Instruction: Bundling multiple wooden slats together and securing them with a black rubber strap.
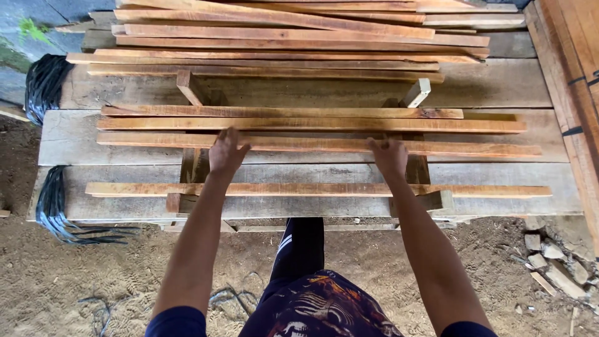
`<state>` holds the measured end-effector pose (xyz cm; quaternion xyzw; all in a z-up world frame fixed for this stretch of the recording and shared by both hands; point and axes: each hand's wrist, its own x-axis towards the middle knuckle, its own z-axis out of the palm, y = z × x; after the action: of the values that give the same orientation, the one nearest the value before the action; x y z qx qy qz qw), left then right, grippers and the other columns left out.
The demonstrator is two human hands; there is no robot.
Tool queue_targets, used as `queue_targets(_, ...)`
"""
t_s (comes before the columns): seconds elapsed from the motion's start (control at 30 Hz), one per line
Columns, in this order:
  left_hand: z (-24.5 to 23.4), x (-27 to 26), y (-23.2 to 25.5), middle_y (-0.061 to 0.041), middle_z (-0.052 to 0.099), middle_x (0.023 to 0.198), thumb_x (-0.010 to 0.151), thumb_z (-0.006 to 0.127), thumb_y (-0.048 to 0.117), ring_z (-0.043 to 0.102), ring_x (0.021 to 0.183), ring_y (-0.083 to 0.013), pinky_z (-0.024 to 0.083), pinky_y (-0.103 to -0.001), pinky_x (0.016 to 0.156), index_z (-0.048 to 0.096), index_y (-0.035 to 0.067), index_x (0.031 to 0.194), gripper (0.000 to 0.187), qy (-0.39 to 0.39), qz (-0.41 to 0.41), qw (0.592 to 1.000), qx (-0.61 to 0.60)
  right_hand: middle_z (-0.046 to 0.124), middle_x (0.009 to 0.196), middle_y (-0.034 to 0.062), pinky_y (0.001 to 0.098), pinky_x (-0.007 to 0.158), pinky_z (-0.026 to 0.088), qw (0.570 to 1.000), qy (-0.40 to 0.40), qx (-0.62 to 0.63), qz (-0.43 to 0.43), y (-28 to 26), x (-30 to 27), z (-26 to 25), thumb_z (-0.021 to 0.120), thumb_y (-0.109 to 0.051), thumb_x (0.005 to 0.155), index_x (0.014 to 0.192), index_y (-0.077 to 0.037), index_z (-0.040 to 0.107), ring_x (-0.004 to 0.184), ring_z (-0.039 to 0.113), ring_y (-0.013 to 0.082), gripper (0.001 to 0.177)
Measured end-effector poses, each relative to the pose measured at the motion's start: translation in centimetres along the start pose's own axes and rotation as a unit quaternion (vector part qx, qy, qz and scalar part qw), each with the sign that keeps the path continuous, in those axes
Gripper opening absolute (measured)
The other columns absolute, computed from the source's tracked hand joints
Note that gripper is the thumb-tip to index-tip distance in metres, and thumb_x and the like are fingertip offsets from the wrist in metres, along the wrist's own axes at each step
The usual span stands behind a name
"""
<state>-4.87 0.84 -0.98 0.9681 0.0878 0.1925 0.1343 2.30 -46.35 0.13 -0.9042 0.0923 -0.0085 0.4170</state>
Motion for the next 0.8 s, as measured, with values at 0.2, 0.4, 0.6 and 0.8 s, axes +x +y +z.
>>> queue_targets(0.2, -1.3, 2.3, -0.5, 0.007, 0.065, 0.112, 0.070, 0.090, 0.041, 0.064, 0.116, -0.0141, 0.046, -0.035, 0.107, 0.055, 0.025, 0.123, 0.066, -0.204, 0.158, 0.953, 0.161, 0.064, 0.141, 0.0043, 0.0529, 0.108, 0.053, 0.905, -0.176, -0.333, -0.195, -3.2, 0.6, 0.9, 0.081, -0.037, 0.084, 0.147, -0.028, 0.057, 0.135, 0.056, 0.0328, 0.067)
queue_targets(0.4, 6.2, 3.2, -5.0, 0.005, 0.068, 0.116, 0.082, 0.083, 0.037, 0.067, 0.116, -0.0159, 0.050, -0.033, 0.100, 0.056, 0.027, 0.128, 0.054, -0.238, 0.144, 0.946, 0.170, 0.068, 0.135, 0.0119, 0.0543, 0.103, 0.055, 0.911, -0.207, -0.332, -0.127, -1.2, 3.0, 3.4, 0.073, -0.021, 0.095, 0.142, -0.022, 0.064, 0.124, 0.066, 0.0362, 0.048)
queue_targets(0.6, 1.7, -0.2, -2.3, -0.002, 0.071, 0.104, 0.079, 0.085, 0.033, 0.070, 0.108, -0.0230, 0.053, -0.039, 0.097, 0.060, 0.019, 0.113, 0.044, -0.189, 0.169, 0.958, 0.136, 0.072, 0.129, 0.0109, 0.0540, 0.097, 0.058, 0.909, -0.221, -0.335, -0.115, -1.9, -0.1, 1.4, 0.072, -0.024, 0.093, 0.137, -0.019, 0.068, 0.116, 0.070, 0.0374, 0.044)
queue_targets(0.8, 3.9, -3.9, -5.0, -0.004, 0.069, 0.110, 0.085, 0.078, 0.037, 0.069, 0.111, -0.0255, 0.052, -0.042, 0.100, 0.057, 0.020, 0.119, 0.043, -0.243, 0.170, 0.950, 0.098, 0.072, 0.131, 0.0129, 0.0534, 0.103, 0.055, 0.892, -0.259, -0.342, -0.142, -1.5, -3.4, -0.6, 0.069, -0.030, 0.092, 0.136, -0.019, 0.068, 0.121, 0.067, 0.0383, 0.045)
